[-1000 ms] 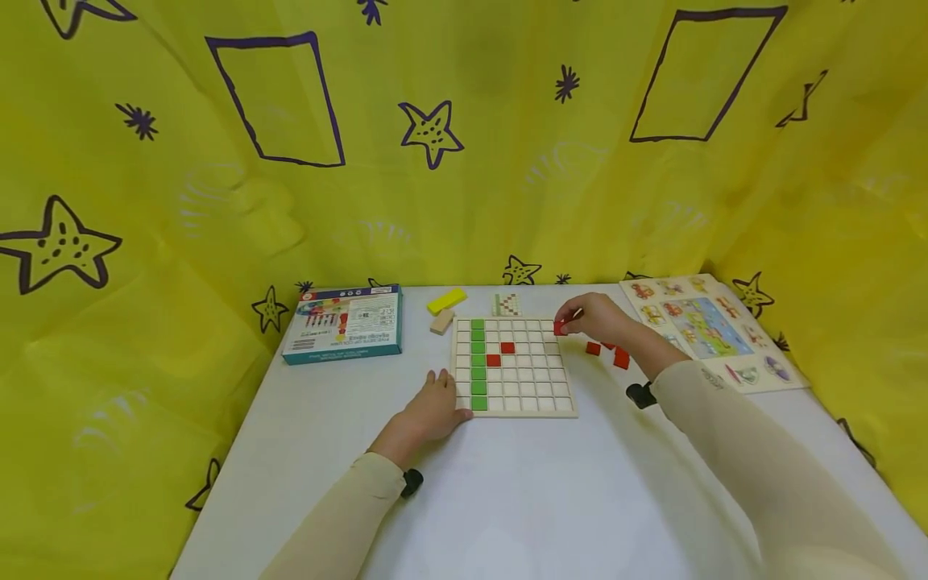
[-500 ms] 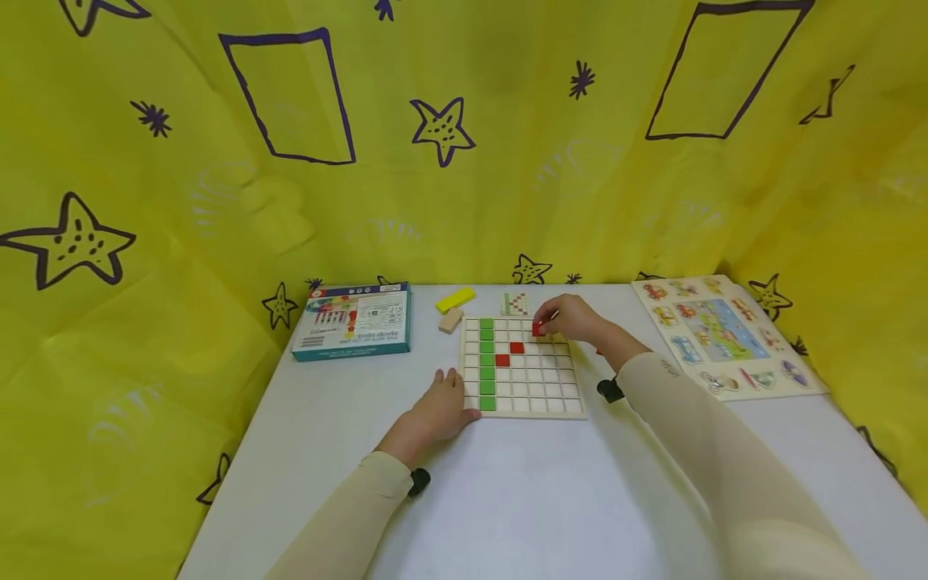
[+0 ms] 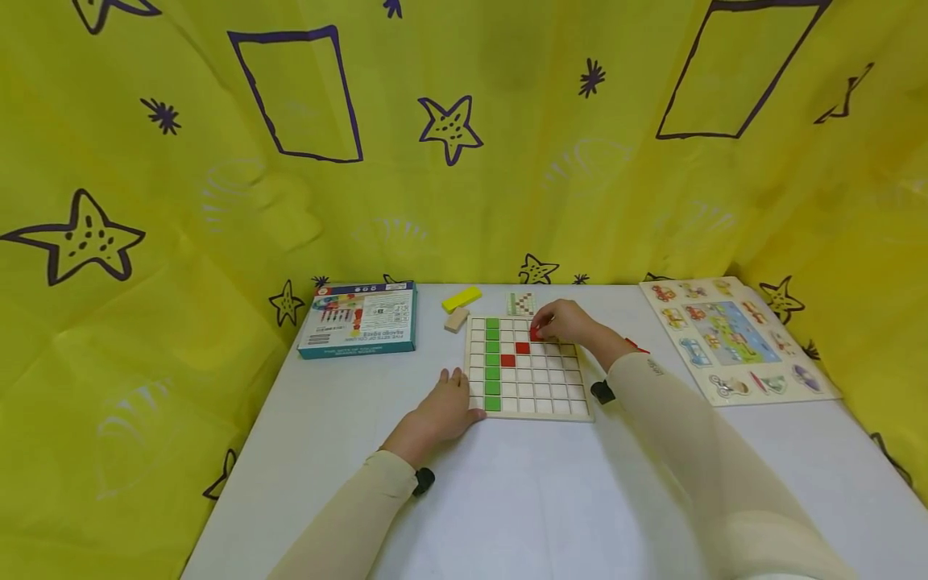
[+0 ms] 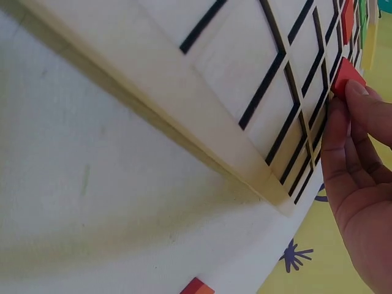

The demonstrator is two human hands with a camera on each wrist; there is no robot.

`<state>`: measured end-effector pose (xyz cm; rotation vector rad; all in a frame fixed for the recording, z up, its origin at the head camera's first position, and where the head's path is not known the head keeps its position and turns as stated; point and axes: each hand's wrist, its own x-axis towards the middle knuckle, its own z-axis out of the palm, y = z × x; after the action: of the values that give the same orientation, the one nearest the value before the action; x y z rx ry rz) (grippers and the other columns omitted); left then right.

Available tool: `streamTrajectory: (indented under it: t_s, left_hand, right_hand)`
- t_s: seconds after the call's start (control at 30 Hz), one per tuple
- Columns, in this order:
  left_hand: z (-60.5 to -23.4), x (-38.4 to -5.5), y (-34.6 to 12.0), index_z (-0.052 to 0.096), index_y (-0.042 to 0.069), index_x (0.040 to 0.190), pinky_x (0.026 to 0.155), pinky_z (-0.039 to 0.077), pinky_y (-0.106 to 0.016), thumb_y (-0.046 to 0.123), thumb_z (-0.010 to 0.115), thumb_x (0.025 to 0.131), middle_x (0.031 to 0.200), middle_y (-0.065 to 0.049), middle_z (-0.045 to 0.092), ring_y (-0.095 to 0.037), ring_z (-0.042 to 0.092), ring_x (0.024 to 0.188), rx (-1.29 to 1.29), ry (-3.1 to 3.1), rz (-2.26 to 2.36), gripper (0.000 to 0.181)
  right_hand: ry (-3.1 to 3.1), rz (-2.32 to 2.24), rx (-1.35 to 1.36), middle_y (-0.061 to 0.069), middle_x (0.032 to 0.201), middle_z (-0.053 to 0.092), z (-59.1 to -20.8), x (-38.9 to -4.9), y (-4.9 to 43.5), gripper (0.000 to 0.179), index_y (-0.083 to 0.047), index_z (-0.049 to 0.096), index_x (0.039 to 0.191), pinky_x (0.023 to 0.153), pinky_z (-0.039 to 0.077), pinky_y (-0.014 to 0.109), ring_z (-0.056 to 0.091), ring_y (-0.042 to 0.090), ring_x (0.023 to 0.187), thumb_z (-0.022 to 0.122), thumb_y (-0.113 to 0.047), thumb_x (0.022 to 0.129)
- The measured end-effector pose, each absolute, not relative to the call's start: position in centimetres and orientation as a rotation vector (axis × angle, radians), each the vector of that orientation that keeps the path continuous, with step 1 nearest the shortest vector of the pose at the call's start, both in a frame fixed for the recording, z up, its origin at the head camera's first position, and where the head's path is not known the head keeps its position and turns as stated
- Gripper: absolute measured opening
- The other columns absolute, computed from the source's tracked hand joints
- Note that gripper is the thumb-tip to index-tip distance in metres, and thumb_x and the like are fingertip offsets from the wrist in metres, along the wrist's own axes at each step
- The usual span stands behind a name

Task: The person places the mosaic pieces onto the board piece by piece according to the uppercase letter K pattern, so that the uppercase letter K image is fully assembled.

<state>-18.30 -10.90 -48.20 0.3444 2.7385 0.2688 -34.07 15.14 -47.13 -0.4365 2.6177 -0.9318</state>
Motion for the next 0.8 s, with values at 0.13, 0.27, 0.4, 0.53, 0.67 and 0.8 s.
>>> streamTrajectory:
  t_s: [0.13, 0.27, 0.4, 0.53, 0.67, 0.8]
  left_hand:
    - [-48.09, -18.29, -10.87, 0.03, -0.007, 0.154, 0.118, 0.028, -0.043, 0.049, 0.058, 0.099, 0.162, -0.022, 0.025, -0.039, 0.018, 0.151, 0.353, 2.744, 0.254, 0.083]
    - [-47.84, -18.22, -10.86, 0.029, -0.007, 0.154, 0.118, 0.028, -0.044, 0.048, 0.059, 0.099, 0.163, -0.022, 0.024, -0.039, 0.017, 0.151, 0.341, 2.744, 0.284, 0.084]
    - [-47.69, -18.13, -10.86, 0.03, -0.008, 0.154, 0.118, 0.028, -0.044, 0.047, 0.06, 0.099, 0.162, -0.022, 0.025, -0.039, 0.017, 0.151, 0.341, 2.74, 0.304, 0.083]
    - [-47.65, -18.02, -10.85, 0.03, -0.008, 0.154, 0.118, 0.028, -0.044, 0.046, 0.06, 0.099, 0.162, -0.022, 0.024, -0.039, 0.017, 0.151, 0.333, 2.732, 0.314, 0.083]
    - [-47.6, -17.9, -10.84, 0.03, -0.006, 0.154, 0.118, 0.029, -0.044, 0.045, 0.061, 0.099, 0.163, -0.021, 0.025, -0.039, 0.017, 0.151, 0.315, 2.729, 0.324, 0.082]
    - [-47.68, -17.95, -10.83, 0.03, -0.006, 0.154, 0.118, 0.029, -0.044, 0.045, 0.061, 0.099, 0.163, -0.021, 0.025, -0.039, 0.017, 0.151, 0.32, 2.728, 0.317, 0.082]
  right_hand:
    - [2.621, -0.926, -0.431, 0.008, 0.095, 0.067, -47.22, -34.08, 15.09, 0.009, -0.006, 0.076, 0.102, 0.079, 0.047, 0.034, 0.054, 0.025, 0.09, 0.072, -0.009, 0.094]
    - [2.622, -0.929, -0.444, 0.008, 0.098, 0.07, -47.3, -34.1, 15.14, 0.011, -0.005, 0.076, 0.103, 0.077, 0.048, 0.032, 0.056, 0.023, 0.089, 0.072, -0.008, 0.093]
    - [2.613, -0.919, -0.431, 0.01, 0.101, 0.071, -47.39, -33.96, 15.09, 0.013, -0.004, 0.077, 0.104, 0.078, 0.049, 0.032, 0.057, 0.023, 0.091, 0.072, -0.009, 0.094]
    - [2.617, -0.905, -0.408, 0.012, 0.11, 0.07, -47.52, -33.72, 15.03, 0.014, -0.004, 0.077, 0.106, 0.083, 0.049, 0.035, 0.056, 0.025, 0.096, 0.071, -0.01, 0.095]
    - [2.629, -0.902, -0.4, 0.016, 0.119, 0.068, -47.66, -33.63, 15.05, 0.015, -0.004, 0.078, 0.107, 0.088, 0.049, 0.038, 0.056, 0.027, 0.104, 0.07, -0.009, 0.095]
    - [2.631, -0.897, -0.403, 0.016, 0.12, 0.068, -47.77, -33.7, 15.09, 0.016, -0.004, 0.077, 0.109, 0.09, 0.049, 0.039, 0.057, 0.027, 0.106, 0.069, -0.01, 0.096]
